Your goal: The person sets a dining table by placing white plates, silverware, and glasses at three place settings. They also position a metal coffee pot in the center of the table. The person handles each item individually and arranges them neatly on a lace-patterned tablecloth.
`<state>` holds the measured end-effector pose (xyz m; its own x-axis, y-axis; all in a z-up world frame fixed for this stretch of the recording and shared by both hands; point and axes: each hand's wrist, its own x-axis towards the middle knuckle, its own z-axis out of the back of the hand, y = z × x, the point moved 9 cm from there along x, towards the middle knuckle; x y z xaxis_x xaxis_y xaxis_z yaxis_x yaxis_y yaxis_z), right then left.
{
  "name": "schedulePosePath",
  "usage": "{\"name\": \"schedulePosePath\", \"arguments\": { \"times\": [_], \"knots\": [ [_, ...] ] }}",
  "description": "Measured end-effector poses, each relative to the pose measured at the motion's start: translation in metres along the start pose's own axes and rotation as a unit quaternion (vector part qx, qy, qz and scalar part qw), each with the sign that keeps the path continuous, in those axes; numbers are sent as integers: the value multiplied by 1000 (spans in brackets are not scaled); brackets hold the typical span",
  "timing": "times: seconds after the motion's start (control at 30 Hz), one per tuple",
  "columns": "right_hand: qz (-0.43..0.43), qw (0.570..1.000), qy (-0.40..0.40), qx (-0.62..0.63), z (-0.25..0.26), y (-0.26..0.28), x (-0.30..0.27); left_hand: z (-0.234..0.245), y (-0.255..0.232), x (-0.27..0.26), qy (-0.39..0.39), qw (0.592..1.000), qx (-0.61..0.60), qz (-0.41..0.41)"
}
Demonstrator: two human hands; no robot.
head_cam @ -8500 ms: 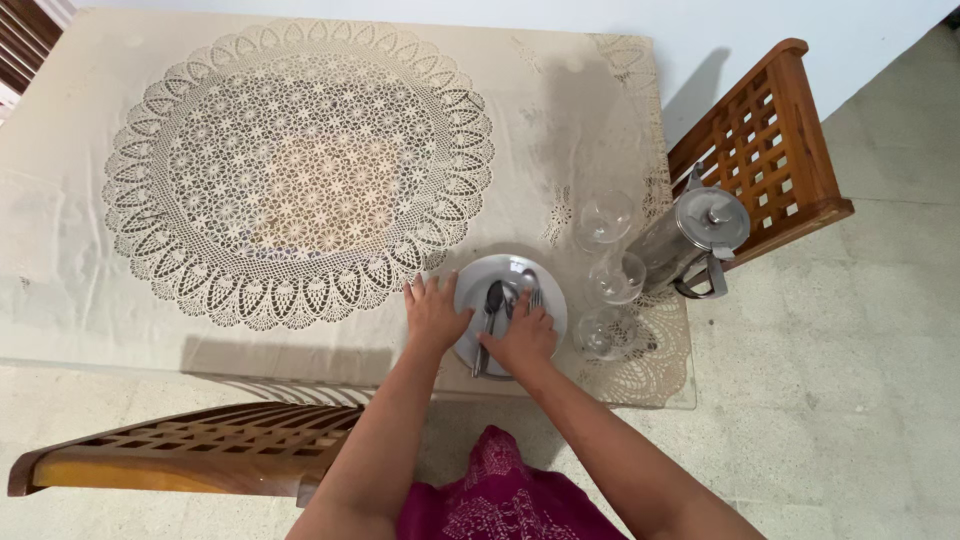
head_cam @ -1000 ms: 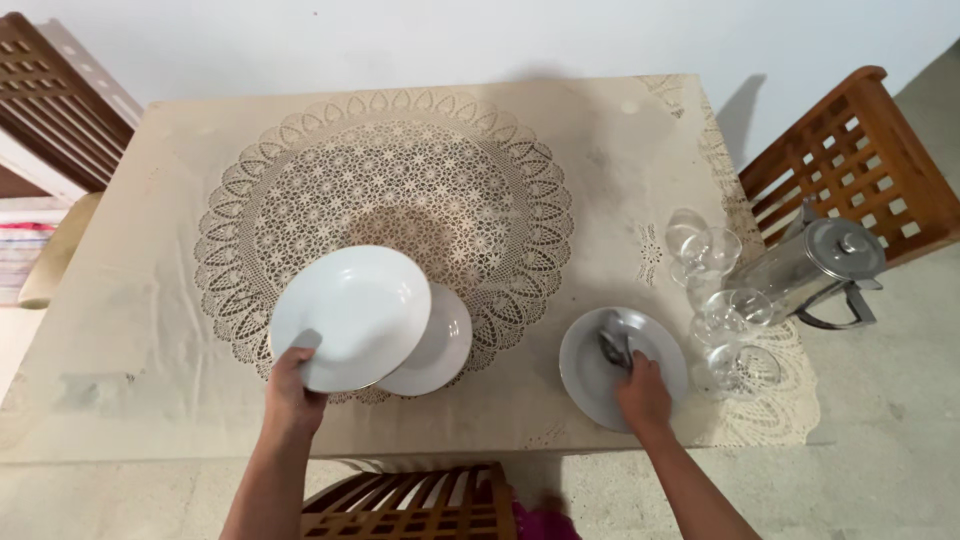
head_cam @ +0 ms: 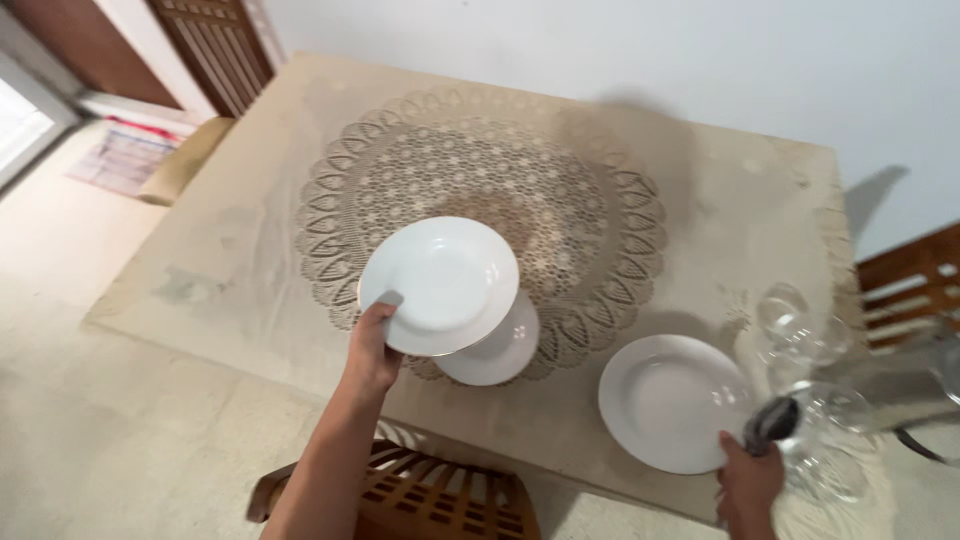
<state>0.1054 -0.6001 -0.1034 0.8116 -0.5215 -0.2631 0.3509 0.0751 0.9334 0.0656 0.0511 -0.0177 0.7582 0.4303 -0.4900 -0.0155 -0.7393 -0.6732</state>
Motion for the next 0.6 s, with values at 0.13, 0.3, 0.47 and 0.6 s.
{"name": "schedulePosePath", "arguments": {
  "times": [0.13, 0.3, 0.47, 0.6],
  "knots": [
    [-49, 992, 81, 84, -30, 54, -21, 19, -34, 5, -36, 999, 9, -9],
    [-60, 979, 170, 96, -95, 124, -62, 51, -86, 23, -30, 998, -8, -55],
    [-118, 974, 179, 71, -164, 148, -96, 112, -134, 92, -41, 997, 3, -59],
    [-133, 968, 194, 87, -213, 146, -127, 158, -165, 178, -50, 997, 13, -55]
  ]
}}
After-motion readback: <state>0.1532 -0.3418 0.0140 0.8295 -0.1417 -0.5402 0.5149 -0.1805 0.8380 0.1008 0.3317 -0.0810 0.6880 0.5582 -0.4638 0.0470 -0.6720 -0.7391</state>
